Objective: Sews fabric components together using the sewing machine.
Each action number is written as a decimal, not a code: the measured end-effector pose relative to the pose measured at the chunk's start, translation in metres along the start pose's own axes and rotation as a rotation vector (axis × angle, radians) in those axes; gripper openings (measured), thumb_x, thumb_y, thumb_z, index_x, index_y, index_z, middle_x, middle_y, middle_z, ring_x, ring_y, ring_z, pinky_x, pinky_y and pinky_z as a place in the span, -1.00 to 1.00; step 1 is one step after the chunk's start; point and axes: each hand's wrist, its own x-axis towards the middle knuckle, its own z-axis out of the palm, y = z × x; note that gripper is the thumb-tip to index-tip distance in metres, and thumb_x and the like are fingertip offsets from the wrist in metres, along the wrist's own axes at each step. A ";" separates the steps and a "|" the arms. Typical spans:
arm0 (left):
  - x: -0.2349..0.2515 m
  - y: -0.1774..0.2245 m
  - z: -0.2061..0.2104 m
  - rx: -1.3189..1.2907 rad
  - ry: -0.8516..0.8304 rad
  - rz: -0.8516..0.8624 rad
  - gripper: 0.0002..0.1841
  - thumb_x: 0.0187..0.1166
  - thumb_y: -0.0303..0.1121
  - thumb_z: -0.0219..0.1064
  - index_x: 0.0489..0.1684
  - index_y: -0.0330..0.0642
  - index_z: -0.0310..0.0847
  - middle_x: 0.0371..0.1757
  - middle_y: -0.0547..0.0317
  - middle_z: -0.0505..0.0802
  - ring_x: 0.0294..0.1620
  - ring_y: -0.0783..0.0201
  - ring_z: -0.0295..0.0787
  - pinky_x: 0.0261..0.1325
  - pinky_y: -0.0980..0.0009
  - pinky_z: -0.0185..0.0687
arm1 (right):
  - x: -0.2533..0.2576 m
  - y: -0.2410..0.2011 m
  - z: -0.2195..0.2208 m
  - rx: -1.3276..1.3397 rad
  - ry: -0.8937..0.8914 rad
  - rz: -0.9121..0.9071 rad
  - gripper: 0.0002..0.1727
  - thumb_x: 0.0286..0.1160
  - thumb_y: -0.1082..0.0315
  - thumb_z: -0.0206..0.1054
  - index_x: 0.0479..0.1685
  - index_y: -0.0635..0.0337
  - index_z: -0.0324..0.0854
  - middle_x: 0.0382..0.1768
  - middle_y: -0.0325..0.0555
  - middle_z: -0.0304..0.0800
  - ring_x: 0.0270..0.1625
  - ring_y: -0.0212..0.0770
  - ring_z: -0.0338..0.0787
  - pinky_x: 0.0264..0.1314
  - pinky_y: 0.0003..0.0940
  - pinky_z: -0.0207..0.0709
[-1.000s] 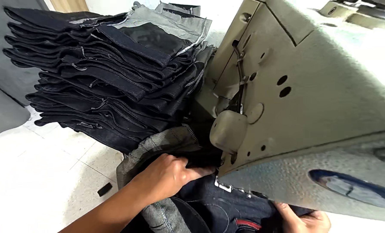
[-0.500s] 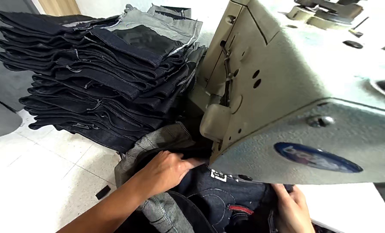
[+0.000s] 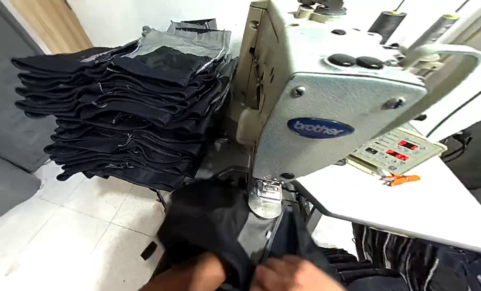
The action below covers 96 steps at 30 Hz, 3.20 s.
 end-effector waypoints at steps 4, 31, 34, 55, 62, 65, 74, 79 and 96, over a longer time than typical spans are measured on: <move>0.064 0.017 0.031 0.382 0.213 0.572 -0.79 0.66 -0.37 0.28 -0.01 -0.14 0.86 -0.05 0.10 0.94 0.02 0.23 0.91 0.12 0.25 0.81 | -0.064 0.063 -0.013 -0.265 0.118 0.172 -0.86 0.45 0.50 0.30 -0.26 0.06 0.73 -0.27 0.01 0.81 -0.16 0.10 0.86 -0.23 0.03 0.72; 0.127 -0.011 -0.062 -0.431 0.252 0.110 -0.73 0.69 -0.36 0.22 0.03 -0.41 0.72 -0.08 0.22 0.85 0.02 0.63 0.71 0.26 0.55 0.61 | -0.051 0.139 0.076 0.158 0.592 0.648 -0.46 0.75 -0.05 0.12 -0.26 0.27 0.73 -0.52 0.01 0.80 -0.46 -0.22 0.82 -0.38 -0.29 0.67; 0.123 -0.018 -0.044 -0.486 0.269 0.229 -0.73 0.54 -0.24 0.44 -0.05 -0.29 0.78 -0.07 0.35 0.90 0.08 0.66 0.77 0.32 0.53 0.67 | -0.066 0.118 0.051 -0.146 0.559 0.583 -0.57 0.69 -0.07 0.23 0.01 0.12 0.74 -0.24 0.02 0.87 -0.21 -0.04 0.87 -0.20 -0.08 0.71; 0.117 -0.017 -0.043 -0.655 0.123 0.156 -0.83 0.49 -0.29 0.46 -0.48 -0.13 0.72 -0.42 0.46 0.77 -0.33 0.65 0.65 -0.13 0.57 0.59 | 0.017 0.079 -0.003 -0.377 0.449 -0.470 -0.79 0.69 0.48 0.12 0.07 0.19 0.66 -0.18 -0.12 0.69 -0.11 -0.17 0.63 0.18 -0.34 0.41; 0.119 -0.015 -0.047 -0.429 0.234 0.142 -0.69 0.50 -0.07 0.49 -0.17 -0.16 0.83 -0.21 0.29 0.89 -0.08 0.55 0.78 0.12 0.44 0.69 | -0.042 0.091 0.009 -0.574 0.558 0.188 -0.69 0.72 0.50 0.07 0.12 0.17 0.76 -0.18 -0.01 0.87 -0.12 -0.10 0.82 -0.07 -0.40 0.64; 0.123 -0.014 -0.053 -0.346 0.218 0.150 -0.67 0.49 -0.06 0.51 -0.12 -0.17 0.84 -0.14 0.22 0.90 0.01 0.49 0.80 0.22 0.38 0.68 | -0.033 0.087 0.018 -0.535 0.638 0.323 -0.68 0.70 0.52 0.09 0.09 0.17 0.79 -0.09 0.03 0.92 0.02 -0.17 0.89 0.10 -0.50 0.66; 0.121 -0.016 -0.055 -0.355 0.238 0.185 -0.68 0.45 -0.07 0.54 -0.13 -0.14 0.85 -0.13 0.32 0.92 0.02 0.62 0.79 0.22 0.52 0.69 | 0.000 0.083 0.026 0.442 0.813 0.477 -0.76 0.65 0.15 0.36 -0.05 0.06 0.85 -0.23 -0.37 0.93 -0.25 -0.61 0.83 -0.19 -0.71 0.72; 0.120 -0.016 -0.054 -0.263 0.283 0.210 -0.66 0.44 0.00 0.52 -0.21 -0.10 0.84 -0.20 0.36 0.91 -0.05 0.63 0.80 0.13 0.54 0.71 | -0.001 0.086 0.024 0.495 0.718 0.598 -0.83 0.52 0.21 0.39 -0.08 0.05 0.76 -0.30 -0.48 0.92 -0.36 -0.67 0.80 -0.35 -0.73 0.67; 0.079 0.047 -0.006 -0.774 0.323 -0.030 -0.87 0.65 -0.42 0.33 -0.32 -0.26 0.65 -0.37 0.17 0.93 -0.39 0.33 0.95 -0.26 0.40 0.91 | 0.007 0.094 0.040 -0.187 0.848 0.398 -0.87 0.61 0.33 0.32 -0.24 0.02 0.78 -0.30 -0.20 0.85 -0.11 -0.35 0.79 -0.01 -0.62 0.59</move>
